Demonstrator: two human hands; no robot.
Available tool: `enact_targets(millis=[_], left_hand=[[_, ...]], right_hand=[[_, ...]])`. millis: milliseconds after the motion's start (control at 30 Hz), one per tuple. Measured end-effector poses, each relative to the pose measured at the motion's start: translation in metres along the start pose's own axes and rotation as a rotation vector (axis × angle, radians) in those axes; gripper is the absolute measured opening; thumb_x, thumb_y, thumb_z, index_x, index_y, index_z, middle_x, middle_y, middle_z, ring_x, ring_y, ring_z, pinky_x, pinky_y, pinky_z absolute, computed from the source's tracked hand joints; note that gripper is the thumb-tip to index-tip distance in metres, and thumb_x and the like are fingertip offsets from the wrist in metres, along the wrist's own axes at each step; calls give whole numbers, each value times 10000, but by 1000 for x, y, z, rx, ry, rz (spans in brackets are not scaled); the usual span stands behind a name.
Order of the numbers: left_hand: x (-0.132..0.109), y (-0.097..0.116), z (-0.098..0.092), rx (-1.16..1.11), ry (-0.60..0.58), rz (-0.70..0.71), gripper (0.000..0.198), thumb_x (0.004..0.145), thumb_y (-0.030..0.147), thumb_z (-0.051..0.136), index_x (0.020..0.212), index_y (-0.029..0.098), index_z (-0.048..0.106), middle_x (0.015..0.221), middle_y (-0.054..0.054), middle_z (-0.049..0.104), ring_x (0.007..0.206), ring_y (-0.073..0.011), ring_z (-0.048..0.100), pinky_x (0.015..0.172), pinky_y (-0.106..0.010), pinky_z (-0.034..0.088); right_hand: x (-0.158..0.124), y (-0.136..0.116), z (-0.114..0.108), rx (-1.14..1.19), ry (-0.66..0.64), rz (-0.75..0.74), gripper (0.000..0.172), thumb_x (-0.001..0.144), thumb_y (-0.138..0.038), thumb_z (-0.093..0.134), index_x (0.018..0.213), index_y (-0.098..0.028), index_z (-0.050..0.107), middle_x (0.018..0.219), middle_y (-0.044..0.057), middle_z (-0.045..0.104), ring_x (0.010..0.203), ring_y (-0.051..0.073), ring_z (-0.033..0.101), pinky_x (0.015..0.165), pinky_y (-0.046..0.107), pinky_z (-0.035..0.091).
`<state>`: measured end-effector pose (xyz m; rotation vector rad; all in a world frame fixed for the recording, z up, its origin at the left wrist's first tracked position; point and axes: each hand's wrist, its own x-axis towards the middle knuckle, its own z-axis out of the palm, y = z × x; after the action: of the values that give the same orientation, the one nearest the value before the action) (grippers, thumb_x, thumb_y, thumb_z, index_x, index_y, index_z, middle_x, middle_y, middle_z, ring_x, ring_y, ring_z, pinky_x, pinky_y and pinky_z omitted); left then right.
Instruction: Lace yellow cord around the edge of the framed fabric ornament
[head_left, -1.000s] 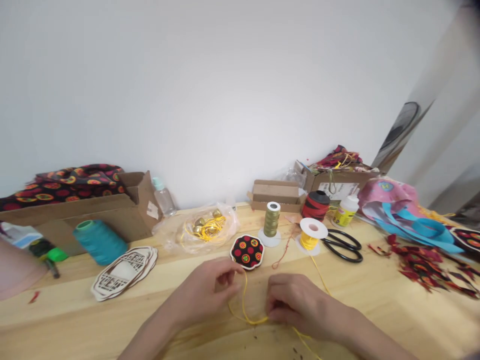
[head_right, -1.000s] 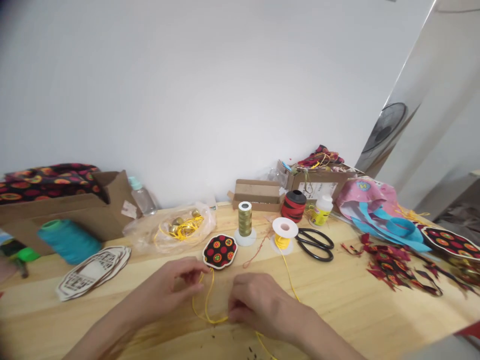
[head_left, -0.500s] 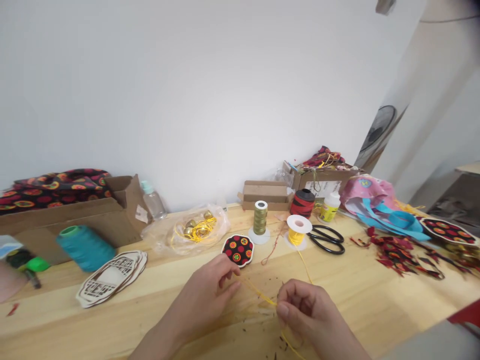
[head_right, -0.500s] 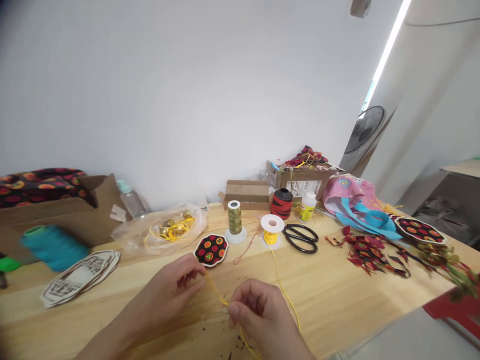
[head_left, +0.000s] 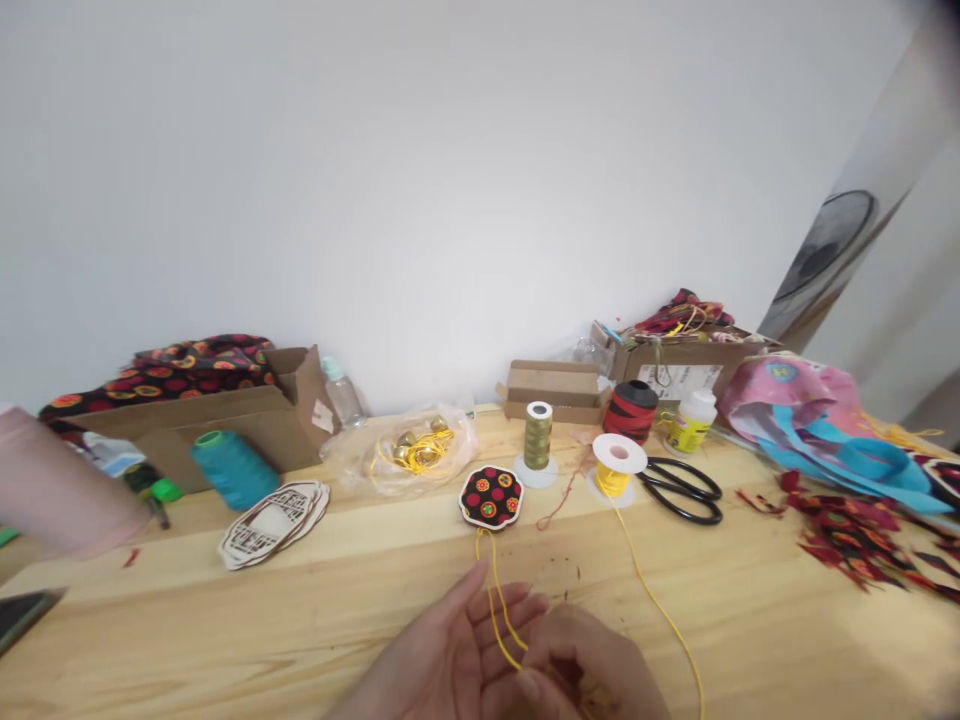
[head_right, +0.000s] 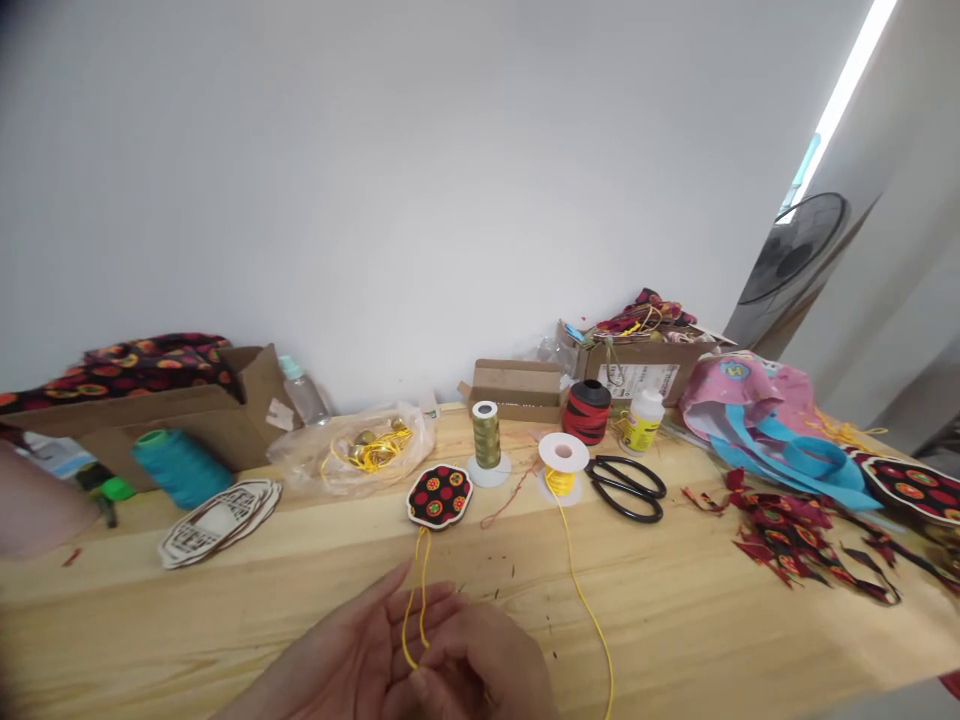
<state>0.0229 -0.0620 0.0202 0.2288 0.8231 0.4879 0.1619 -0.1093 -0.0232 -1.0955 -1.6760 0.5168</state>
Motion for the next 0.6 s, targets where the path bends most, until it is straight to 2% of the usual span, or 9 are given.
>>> enact_targets(millis=[67, 133, 267, 333, 433, 500, 600], left_hand=[[4, -6, -1, -87, -32, 36, 212, 753, 258, 521, 780, 64, 602, 772, -88, 666, 714, -162, 616, 664, -248, 455], [6, -10, -4, -99, -35, 78, 192, 751, 219, 524, 805, 52, 602, 800, -101, 664, 767, -182, 612, 700, -262, 453], [9, -13, -5, -73, 57, 91, 167, 729, 183, 543, 800, 47, 609, 758, -103, 671, 721, -191, 623, 659, -268, 470], [11, -13, -3, -94, 101, 104, 135, 724, 153, 540, 774, 50, 612, 719, -96, 674, 700, -182, 629, 655, -259, 476], [14, -13, 0, -155, 146, 154, 106, 733, 112, 512, 763, 74, 607, 691, -75, 678, 665, -166, 636, 670, -276, 483], [15, -13, 1, -191, 153, 163, 108, 741, 109, 499, 773, 95, 601, 624, -41, 665, 581, -141, 627, 625, -274, 486], [13, -15, -1, -160, 127, 143, 117, 735, 136, 510, 805, 93, 594, 554, -17, 620, 534, -132, 602, 598, -270, 480]], right_hand=[[-1, 2, -2, 11, -14, -104, 138, 726, -307, 528, 649, -202, 576, 634, 11, 575, 571, 103, 541, 518, 158, 430], [-4, 4, -4, 10, -13, -124, 173, 745, -344, 506, 652, -218, 583, 714, 22, 569, 640, 111, 549, 562, 173, 439], [-6, 7, -8, 0, -93, -152, 182, 760, -354, 491, 654, -229, 570, 746, 17, 585, 677, 111, 560, 593, 174, 440], [-2, 9, -8, -12, -222, -190, 159, 765, -317, 495, 654, -224, 561, 714, -1, 614, 657, 103, 569, 619, 167, 440], [2, 12, -9, -37, -429, -244, 207, 758, -273, 502, 560, -226, 543, 563, -41, 607, 530, 82, 558, 542, 137, 434], [-1, 13, -12, -31, -408, -224, 153, 744, -259, 519, 601, -233, 565, 621, -28, 617, 571, 90, 569, 544, 138, 438], [-10, 12, -18, 42, -220, -97, 50, 725, -254, 550, 705, -235, 592, 796, 17, 589, 708, 114, 568, 612, 165, 443]])
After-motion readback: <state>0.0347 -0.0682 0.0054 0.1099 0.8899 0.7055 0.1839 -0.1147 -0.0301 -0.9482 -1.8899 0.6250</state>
